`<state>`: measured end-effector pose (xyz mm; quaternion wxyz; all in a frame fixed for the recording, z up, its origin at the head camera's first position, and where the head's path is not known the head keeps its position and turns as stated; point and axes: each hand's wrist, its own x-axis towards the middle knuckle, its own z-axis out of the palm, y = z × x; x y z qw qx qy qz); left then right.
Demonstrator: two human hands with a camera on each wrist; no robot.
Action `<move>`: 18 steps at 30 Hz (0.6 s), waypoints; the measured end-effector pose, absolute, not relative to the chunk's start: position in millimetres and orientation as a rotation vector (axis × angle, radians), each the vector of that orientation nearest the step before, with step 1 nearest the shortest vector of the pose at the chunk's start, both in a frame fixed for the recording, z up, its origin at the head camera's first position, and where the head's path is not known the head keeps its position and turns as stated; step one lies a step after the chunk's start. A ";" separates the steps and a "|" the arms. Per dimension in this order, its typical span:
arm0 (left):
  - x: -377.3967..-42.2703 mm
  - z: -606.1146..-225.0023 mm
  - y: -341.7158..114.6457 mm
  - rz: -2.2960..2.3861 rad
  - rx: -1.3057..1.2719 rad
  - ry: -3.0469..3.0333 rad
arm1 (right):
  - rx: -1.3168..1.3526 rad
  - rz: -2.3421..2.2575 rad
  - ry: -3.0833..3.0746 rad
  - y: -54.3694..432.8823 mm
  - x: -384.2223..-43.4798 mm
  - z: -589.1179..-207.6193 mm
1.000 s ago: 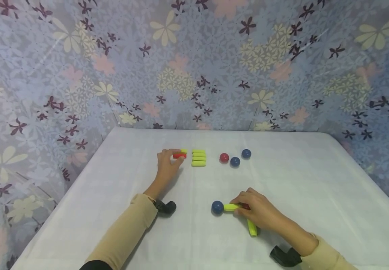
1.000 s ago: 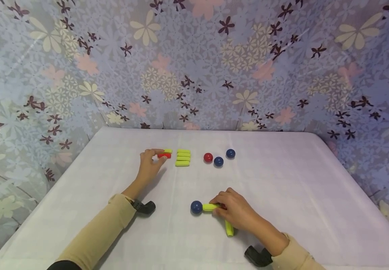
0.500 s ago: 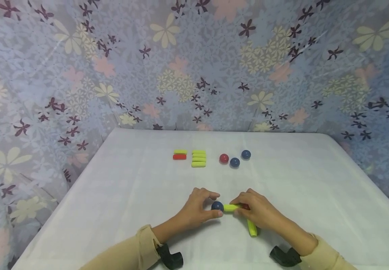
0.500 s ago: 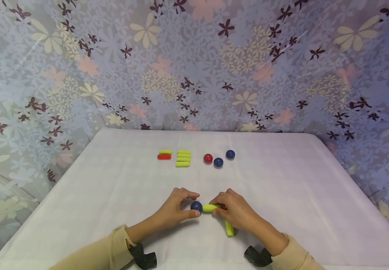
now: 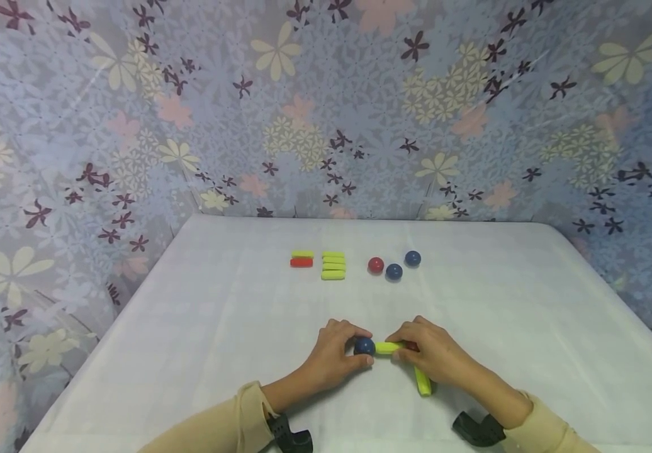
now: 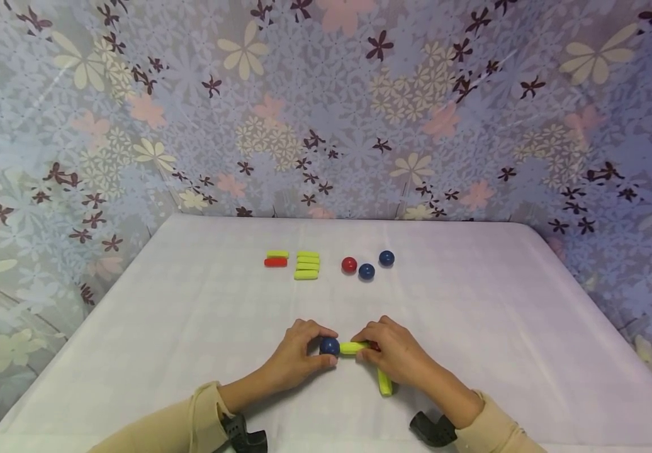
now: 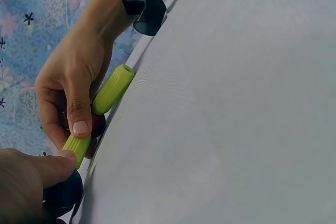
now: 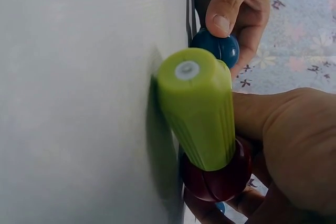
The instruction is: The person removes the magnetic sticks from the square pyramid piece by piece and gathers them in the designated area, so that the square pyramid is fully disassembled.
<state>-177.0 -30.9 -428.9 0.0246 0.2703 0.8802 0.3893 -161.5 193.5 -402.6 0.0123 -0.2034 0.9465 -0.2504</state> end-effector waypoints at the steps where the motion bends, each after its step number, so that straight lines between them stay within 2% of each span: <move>1: -176.8 -428.9 -31.0 1.210 0.834 2.721 | -0.633 -0.779 2.951 193.5 -161.6 -402.9; 10: -177.8 -427.3 -33.9 1.264 0.817 2.670 | -0.684 -0.757 2.962 195.4 -161.9 -402.3; 18: -193.6 -424.9 -38.3 1.343 0.712 2.669 | -0.559 -0.760 2.954 200.7 -162.8 -399.6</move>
